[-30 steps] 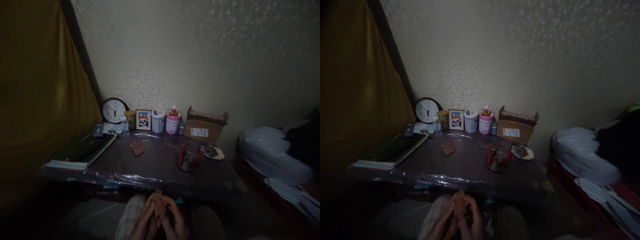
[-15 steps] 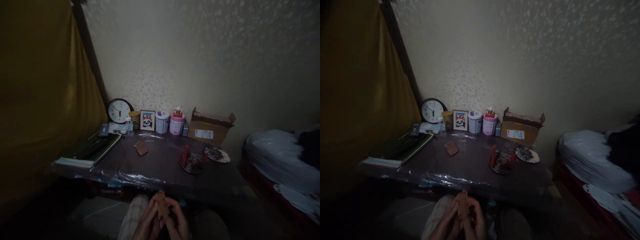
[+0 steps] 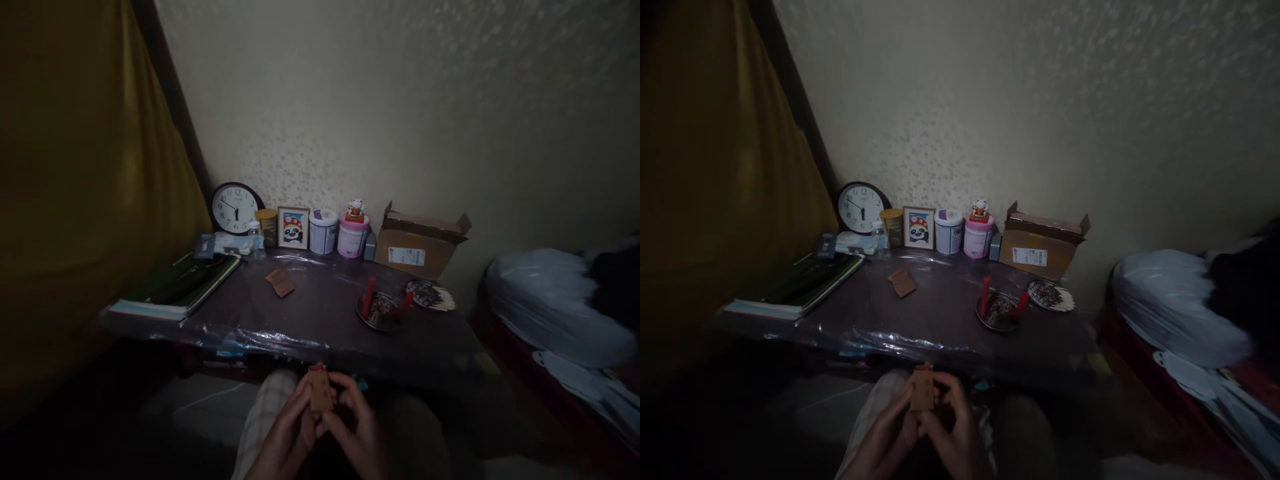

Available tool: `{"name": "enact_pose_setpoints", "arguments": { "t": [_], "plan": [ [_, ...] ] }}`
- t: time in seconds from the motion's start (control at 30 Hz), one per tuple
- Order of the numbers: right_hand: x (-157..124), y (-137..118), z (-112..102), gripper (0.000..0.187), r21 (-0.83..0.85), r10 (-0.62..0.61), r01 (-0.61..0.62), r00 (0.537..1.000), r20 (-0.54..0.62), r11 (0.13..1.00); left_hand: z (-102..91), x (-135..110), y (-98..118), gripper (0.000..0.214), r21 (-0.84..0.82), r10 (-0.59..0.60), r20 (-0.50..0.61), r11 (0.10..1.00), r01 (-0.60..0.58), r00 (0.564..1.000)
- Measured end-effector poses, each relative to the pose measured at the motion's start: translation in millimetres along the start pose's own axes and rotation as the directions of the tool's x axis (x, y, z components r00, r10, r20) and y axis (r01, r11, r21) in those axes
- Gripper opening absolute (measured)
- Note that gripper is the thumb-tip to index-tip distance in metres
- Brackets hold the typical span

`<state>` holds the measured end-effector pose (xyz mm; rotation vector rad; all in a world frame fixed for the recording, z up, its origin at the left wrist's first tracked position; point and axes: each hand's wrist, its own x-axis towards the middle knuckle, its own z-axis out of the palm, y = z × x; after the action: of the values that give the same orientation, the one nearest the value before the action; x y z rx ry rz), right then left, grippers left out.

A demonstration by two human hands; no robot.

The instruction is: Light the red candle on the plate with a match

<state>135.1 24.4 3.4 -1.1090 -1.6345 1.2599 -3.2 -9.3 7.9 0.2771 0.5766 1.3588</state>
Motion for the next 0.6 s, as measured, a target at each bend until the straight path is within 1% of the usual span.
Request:
{"name": "enact_pose_setpoints", "arguments": {
  "t": [0.03,0.07,0.1,0.17,0.23,0.27,0.3,0.37,0.47,0.6],
  "plan": [
    [1.4,-5.8,-8.3,0.037,0.005,0.013,-0.013,1.0,0.004,1.0,-0.9,-0.5,0.1,0.036,-0.014,-0.01,0.012,1.0,0.01,1.0],
    [2.7,-13.5,-16.9,0.031,-0.018,0.051,-0.051,0.999,-0.001,0.999,-1.8,-0.9,0.0,0.034,-0.032,-0.026,0.023,0.999,0.027,0.999],
    [3.9,-22.5,-25.0,0.025,-0.039,0.071,-0.072,0.997,-0.041,0.997,-2.8,-1.2,-0.4,0.034,-0.05,-0.048,0.031,0.998,0.049,0.998],
    [5.8,-40.3,-37.6,0.018,-0.076,0.049,-0.06,0.99,-0.129,0.995,-4.6,-1.7,-2.2,0.034,-0.078,-0.094,0.038,0.992,0.097,0.995],
    [7.8,-50.4,-42.2,0.014,-0.107,0.034,-0.044,0.995,-0.094,0.993,-6.4,-2.1,-4.6,0.034,-0.096,-0.137,0.055,0.985,0.142,0.989],
    [9.2,-50.7,-41.3,0.013,-0.088,0.047,-0.055,0.995,-0.092,0.995,-7.2,-2.2,-5.9,0.034,-0.098,-0.156,0.061,0.982,0.161,0.986],
    [10.9,-48.0,-38.9,0.013,-0.06,0.059,-0.066,0.991,-0.117,0.996,-8.1,-2.2,-7.0,0.033,-0.097,-0.172,0.065,0.979,0.178,0.983],
    [15.0,-36.9,-31.8,0.02,-0.023,0.084,-0.088,0.99,-0.117,0.996,-9.7,-2.1,-8.7,0.031,-0.093,-0.193,0.063,0.976,0.199,0.979],
    [20.0,-22.2,-24.2,0.026,0.023,0.098,-0.096,0.993,-0.071,0.995,-10.9,-2.3,-9.5,0.03,-0.086,-0.201,0.049,0.975,0.205,0.978],
    [20.9,-22.0,-25.2,0.025,0.013,0.098,-0.098,0.994,-0.04,0.995,-7.3,-5.3,-8.0,0.031,-0.077,-0.215,0.034,0.973,0.217,0.976]
  ]
}}
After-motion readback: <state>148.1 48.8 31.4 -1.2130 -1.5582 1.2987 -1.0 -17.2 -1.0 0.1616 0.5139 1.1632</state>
